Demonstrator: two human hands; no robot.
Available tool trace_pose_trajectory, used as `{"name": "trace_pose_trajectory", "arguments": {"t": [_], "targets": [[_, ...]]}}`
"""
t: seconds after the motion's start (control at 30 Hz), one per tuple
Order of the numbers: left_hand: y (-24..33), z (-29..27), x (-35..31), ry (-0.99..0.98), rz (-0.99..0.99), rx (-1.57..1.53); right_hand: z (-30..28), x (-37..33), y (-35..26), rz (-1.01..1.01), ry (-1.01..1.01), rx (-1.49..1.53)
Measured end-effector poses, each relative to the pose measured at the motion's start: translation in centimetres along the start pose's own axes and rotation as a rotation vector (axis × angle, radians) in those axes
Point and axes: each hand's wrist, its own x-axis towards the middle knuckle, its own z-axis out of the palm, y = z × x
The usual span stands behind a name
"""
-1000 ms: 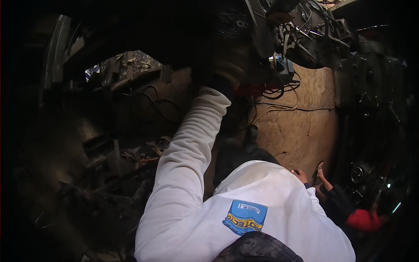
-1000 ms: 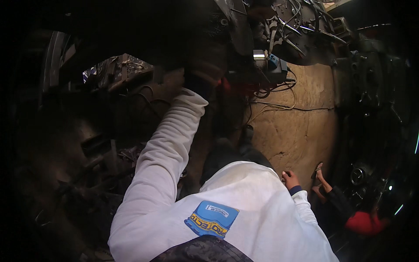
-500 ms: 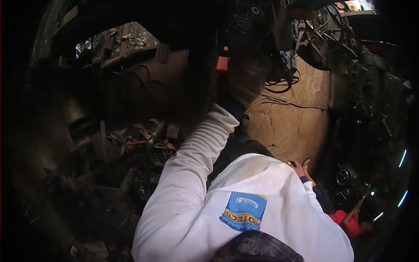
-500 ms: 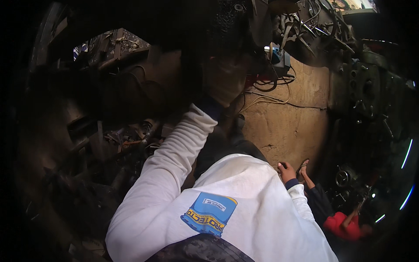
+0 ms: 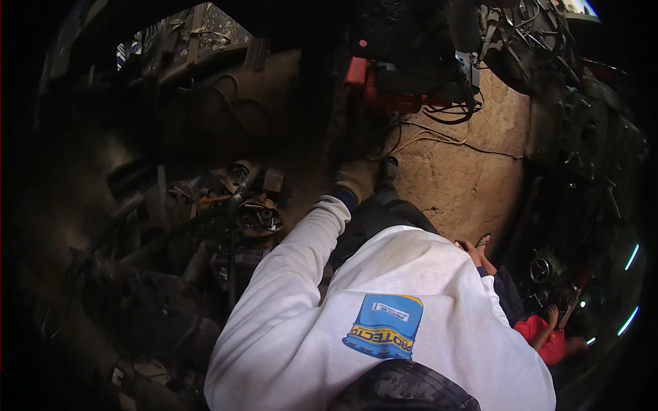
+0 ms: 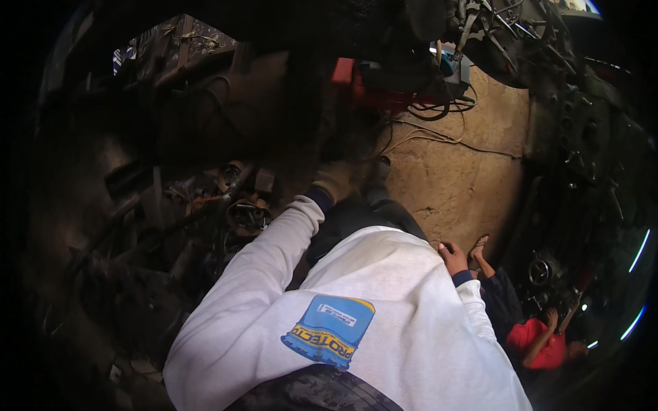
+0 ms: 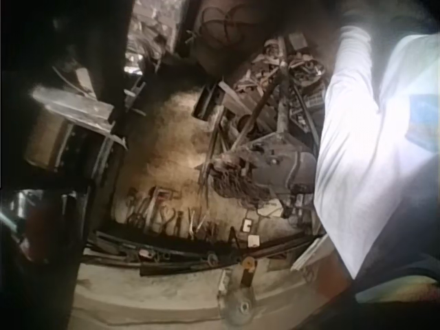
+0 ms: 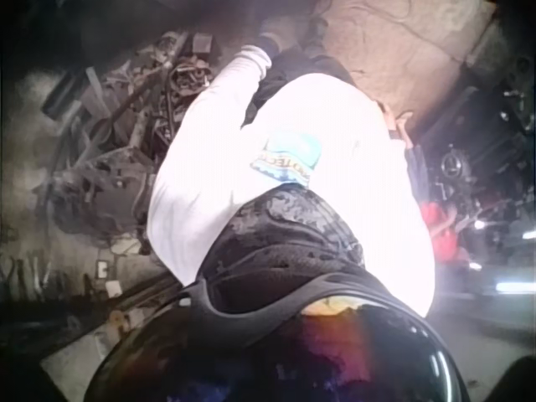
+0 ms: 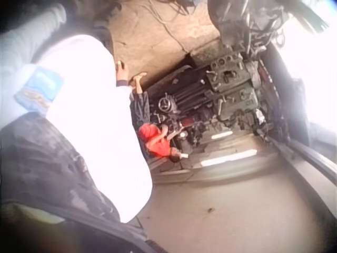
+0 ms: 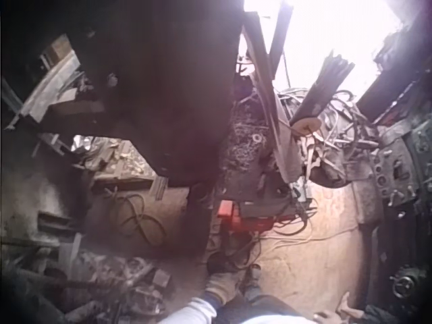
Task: The person uses a hammer and chisel to chip away at a metal assembly, then switches to an angle grinder to cut and smooth the metal, creating sparks. They continue to use the hammer and chisel to remove debris and inspect the work area.
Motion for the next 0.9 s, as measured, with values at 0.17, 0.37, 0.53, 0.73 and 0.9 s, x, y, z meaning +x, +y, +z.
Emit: {"name": "trace_pose_trajectory", "arguments": {"t": [0.17,0.37,0.53,0.73,0.9], "targets": [[-4.8,4.6,-1.6,-0.123,-0.220,-0.081,-0.4,-1.3,-2.2,-0.092,-0.007,-0.118],[-8.0,9.3,-4.5,-0.122,-0.402,-0.325,-1.0,-0.2,-1.4,-0.029,-0.018,-0.175],[-8.0,7.5,-5.6,-0.250,-0.583,-0.305,-1.1,0.5,-1.9,-0.027,-0.028,-0.097],[-8.7,8.7,-4.8,-0.146,-0.559,-0.389,-1.8,0.9,-2.9,-0.049,-0.012,-0.195],[-9.9,12.6,-3.7,-0.184,-0.279,-0.250,-2.9,2.7,-2.3,-0.031,-0.026,-0.319]]}}
